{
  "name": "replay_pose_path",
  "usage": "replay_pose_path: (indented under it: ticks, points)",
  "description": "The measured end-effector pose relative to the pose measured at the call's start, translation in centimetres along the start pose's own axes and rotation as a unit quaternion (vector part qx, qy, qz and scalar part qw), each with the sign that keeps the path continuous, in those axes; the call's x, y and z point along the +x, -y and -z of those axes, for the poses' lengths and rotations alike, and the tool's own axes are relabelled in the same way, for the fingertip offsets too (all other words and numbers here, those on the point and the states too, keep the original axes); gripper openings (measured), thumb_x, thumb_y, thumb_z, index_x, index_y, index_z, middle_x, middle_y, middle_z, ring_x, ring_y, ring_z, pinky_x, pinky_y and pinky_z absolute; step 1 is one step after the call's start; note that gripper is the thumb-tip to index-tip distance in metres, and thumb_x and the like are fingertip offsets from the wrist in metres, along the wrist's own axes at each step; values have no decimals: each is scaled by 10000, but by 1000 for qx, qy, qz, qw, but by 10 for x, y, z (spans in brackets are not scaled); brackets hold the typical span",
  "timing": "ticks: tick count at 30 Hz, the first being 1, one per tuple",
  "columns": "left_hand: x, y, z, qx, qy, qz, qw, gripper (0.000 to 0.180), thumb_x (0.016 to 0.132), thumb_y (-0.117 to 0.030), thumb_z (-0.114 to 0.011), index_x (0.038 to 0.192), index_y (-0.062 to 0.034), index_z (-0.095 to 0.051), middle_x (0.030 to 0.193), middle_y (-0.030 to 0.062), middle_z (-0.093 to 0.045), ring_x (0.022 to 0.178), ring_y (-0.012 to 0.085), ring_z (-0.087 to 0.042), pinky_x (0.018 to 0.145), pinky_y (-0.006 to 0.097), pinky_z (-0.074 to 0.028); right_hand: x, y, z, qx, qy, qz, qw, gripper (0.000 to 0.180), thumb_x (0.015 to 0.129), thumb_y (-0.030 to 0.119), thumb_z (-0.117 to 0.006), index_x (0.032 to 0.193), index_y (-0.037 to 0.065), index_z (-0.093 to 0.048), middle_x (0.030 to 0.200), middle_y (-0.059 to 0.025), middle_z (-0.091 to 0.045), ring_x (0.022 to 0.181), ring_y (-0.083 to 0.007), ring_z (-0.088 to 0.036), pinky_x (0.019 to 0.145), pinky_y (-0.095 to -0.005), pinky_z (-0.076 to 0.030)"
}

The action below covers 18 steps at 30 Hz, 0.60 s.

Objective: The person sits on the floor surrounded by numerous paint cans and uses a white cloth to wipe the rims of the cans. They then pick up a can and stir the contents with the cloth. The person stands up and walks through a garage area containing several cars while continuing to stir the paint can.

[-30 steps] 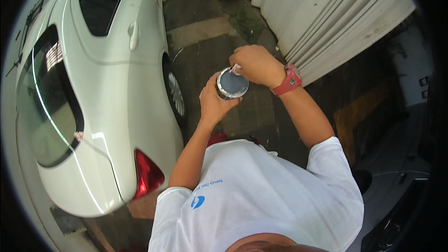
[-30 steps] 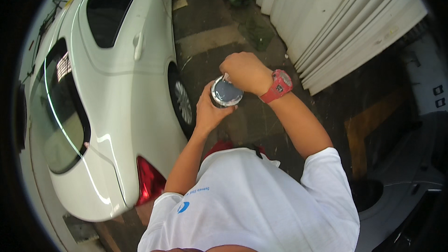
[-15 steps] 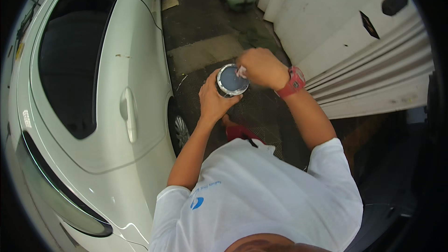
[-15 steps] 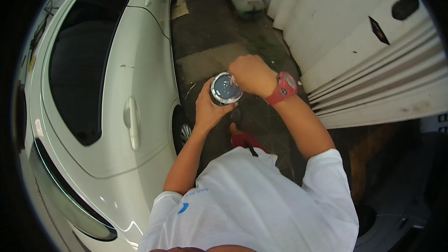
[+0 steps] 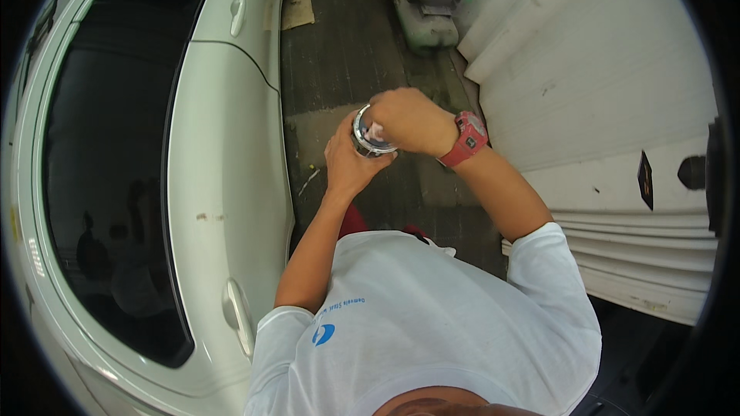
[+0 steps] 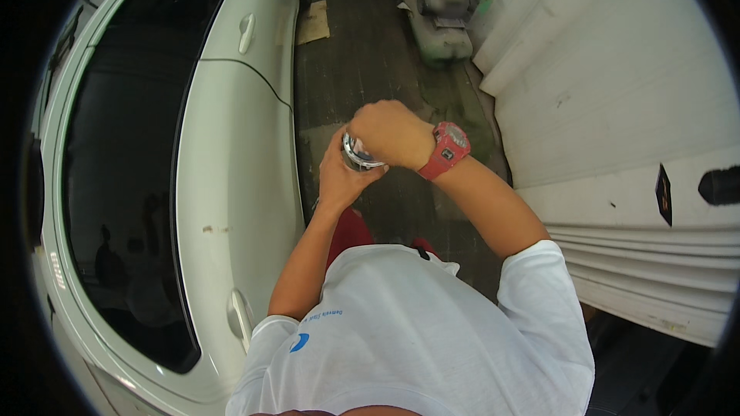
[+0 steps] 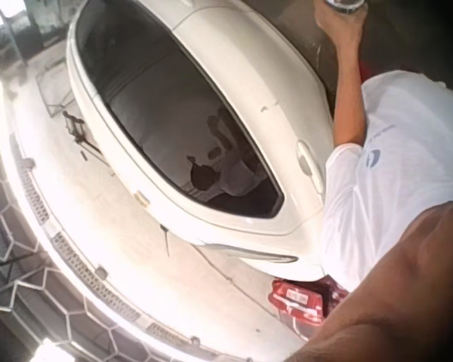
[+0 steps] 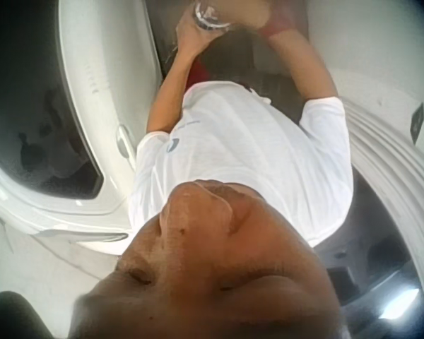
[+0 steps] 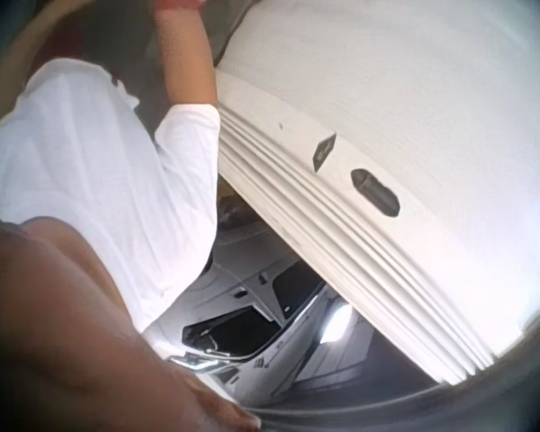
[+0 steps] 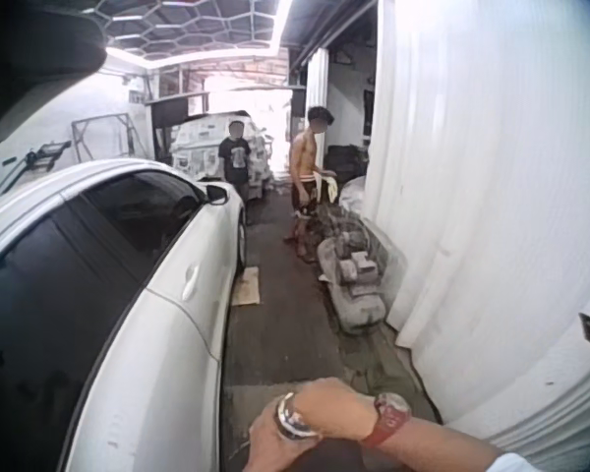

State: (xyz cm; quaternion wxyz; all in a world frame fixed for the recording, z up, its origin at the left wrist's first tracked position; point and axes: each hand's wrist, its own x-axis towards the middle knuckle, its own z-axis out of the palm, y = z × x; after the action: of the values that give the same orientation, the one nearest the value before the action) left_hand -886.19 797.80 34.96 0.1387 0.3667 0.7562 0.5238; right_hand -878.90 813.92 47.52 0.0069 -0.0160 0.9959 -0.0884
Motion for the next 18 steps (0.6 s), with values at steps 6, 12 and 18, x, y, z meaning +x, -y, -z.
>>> replay_pose_path:
  ticks: [6, 12, 18]
  points:
    - [166, 31, 24, -27, 12, 5, 1000, 1002, 625, -310, -1011, 1488, -93, -551, 1376, 170, -707, 1278, 412, -672, 1091, 552, -502, 125, -104, 21, -34, -16, -62, 997, 141, 839, 171, -783, 947, 83, -803, 981, -151, -764, 946, -392, -752, 809, -500, -603]
    - [331, 66, 43, -1, 8, -12, 1000, 1015, 624, -330, -1013, 1491, -91, -544, 1386, 167, -698, 1293, 402, -665, 1107, 532, -491, 249, -195, 56, -40, 32, -78, 996, 155, 857, 183, -802, 979, 89, -811, 989, -142, -761, 946, -381, -753, 818, -495, -600]
    - [475, 84, 30, -11, 27, -22, 999, 987, 634, -328, -1014, 1476, -89, -558, 1380, 157, -704, 1289, 395, -672, 1110, 537, -495, 353, -299, 65, -23, -23, -65, 997, 178, 857, 208, -820, 983, 83, -812, 978, -138, -761, 942, -377, -754, 814, -487, -602]
